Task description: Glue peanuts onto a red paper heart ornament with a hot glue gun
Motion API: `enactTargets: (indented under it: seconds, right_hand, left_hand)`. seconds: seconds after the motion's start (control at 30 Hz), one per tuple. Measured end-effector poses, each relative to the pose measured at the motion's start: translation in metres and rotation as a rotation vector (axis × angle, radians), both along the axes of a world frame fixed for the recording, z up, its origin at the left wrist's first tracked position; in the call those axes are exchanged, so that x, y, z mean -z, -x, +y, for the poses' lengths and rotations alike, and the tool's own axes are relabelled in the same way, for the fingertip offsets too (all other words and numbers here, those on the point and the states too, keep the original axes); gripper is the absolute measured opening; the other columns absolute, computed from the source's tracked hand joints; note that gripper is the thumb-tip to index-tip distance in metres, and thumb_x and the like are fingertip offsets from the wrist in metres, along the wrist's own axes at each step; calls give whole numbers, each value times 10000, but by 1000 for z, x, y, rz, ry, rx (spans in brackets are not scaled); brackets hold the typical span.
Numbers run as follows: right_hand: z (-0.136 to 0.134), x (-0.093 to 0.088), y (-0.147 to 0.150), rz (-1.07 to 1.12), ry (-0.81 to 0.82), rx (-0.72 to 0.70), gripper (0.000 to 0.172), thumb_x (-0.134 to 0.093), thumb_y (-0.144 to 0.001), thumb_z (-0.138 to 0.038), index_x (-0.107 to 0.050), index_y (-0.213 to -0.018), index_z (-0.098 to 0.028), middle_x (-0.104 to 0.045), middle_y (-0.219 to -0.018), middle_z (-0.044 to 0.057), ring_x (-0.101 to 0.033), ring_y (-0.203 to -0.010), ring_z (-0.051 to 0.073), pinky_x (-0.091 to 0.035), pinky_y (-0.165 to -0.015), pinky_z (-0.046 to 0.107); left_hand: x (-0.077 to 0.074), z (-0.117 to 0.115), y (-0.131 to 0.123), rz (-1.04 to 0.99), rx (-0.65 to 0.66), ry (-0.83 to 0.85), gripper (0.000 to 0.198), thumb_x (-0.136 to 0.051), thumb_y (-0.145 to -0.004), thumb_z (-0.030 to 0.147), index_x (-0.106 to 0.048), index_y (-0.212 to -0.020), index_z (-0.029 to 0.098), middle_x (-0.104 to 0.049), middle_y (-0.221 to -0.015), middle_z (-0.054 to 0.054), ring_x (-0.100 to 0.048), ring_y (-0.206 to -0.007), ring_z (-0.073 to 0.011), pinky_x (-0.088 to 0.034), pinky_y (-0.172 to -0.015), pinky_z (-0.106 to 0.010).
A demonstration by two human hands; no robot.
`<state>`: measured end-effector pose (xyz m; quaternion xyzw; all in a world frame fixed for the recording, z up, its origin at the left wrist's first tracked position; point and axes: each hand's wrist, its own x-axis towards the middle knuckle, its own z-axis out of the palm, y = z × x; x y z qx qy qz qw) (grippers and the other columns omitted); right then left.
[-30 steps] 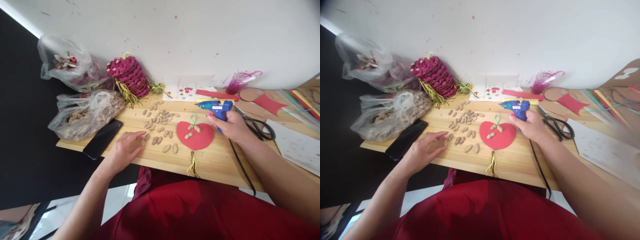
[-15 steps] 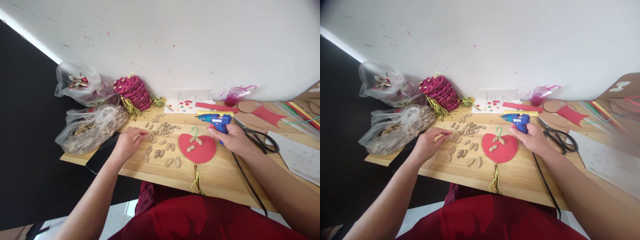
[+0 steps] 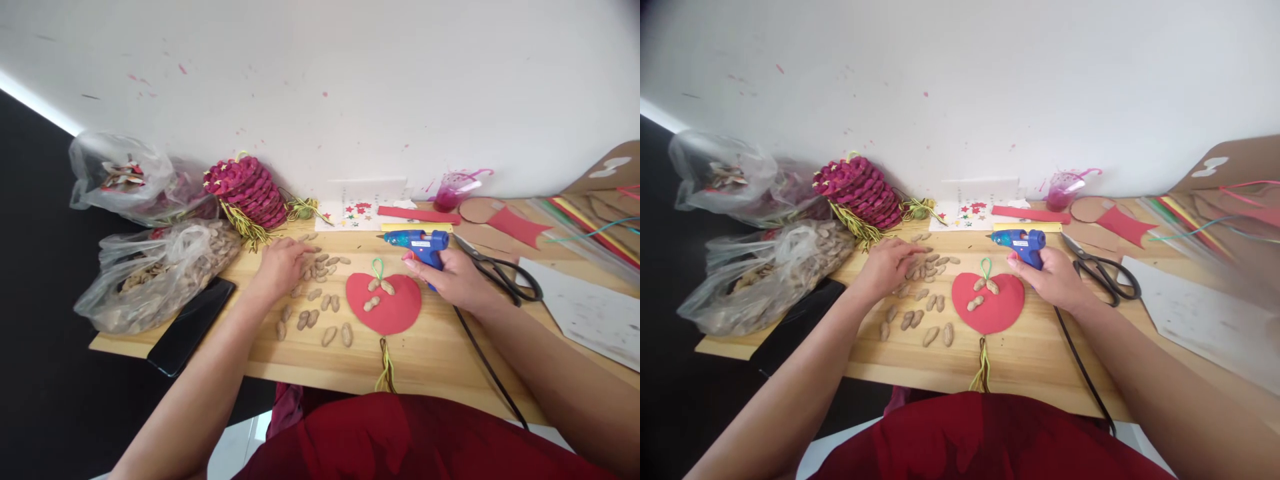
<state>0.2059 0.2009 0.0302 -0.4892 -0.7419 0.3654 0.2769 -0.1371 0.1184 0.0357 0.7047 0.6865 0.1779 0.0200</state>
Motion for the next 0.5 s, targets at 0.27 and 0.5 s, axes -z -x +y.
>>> enactTargets:
  seconds: [0.27, 0.5]
  right_hand:
    - [0, 0, 0, 12, 14, -42, 393, -670, -856, -551, -558, -652, -234, -518, -611, -5, -533, -660, 193, -419, -657, 345]
    - [0, 2, -1, 21, 3, -28, 371, -682, -856, -558, -646, -718, -215, -574, -648, 4, -546, -665, 193, -436, -658, 342]
  left_hand:
    - [-2, 5, -11, -72, 113, 8, 254, -612, -948, 155, -840, -950, 267, -780, -1002, -74, -641, -1028, -286, -470, -968, -477]
    - [-5, 8, -9, -95, 45, -39, 239, -640, -918, 136, -830, -1017, 242, -783, -1037, -82, -646, -1057, -289, -471, -988, -469]
